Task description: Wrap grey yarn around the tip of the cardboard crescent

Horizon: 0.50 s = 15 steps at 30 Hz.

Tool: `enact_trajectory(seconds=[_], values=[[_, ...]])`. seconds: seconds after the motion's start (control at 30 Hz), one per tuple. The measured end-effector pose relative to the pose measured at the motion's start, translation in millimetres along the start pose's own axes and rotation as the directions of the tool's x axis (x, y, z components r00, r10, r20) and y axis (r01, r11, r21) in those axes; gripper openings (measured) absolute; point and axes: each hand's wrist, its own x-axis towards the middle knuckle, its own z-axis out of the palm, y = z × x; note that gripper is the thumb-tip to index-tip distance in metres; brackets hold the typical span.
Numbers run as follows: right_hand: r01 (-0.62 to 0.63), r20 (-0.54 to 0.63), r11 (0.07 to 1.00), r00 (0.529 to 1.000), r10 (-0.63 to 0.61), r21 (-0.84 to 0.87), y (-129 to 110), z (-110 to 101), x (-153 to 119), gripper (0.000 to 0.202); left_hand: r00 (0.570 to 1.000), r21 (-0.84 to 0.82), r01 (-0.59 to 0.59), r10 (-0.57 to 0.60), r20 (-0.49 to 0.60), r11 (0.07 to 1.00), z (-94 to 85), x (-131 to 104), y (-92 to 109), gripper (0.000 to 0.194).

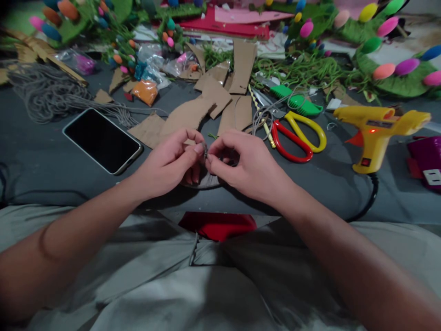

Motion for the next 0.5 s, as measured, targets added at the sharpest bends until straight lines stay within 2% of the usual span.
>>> enact_trajectory(seconds=[0.23, 0.3, 0.4, 0.5], values=[[0.042, -0.028, 0.996, 0.999, -0.045, -0.075, 4.5, -4.8, 0.3, 0.002, 0.999, -0.079, 0.043, -0.044, -0.008, 0.996, 0.6, 1.2, 0.8, 0.004], [0.055, -0.034, 0.994, 0.998, -0.058, -0.095, 5.2, -5.0, 0.2, 0.001, 0.999, -0.092, 0.05, -0.051, -0.005, 0.994, -0.1, 0.5, 1.9, 0.01], [0.084, -0.046, 0.991, 0.995, -0.089, -0.101, 6.0, -4.5, 0.5, 0.001, 0.999, -0.064, 0.034, -0.033, 0.019, 0.997, -1.7, -0.6, 3.6, 0.018], [0.104, -0.046, 0.989, 0.993, -0.109, -0.103, 6.0, -4.3, 0.9, 0.001, 0.999, 0.005, 0.019, -0.02, 0.039, 1.0, -2.8, -0.5, 4.7, 0.014]])
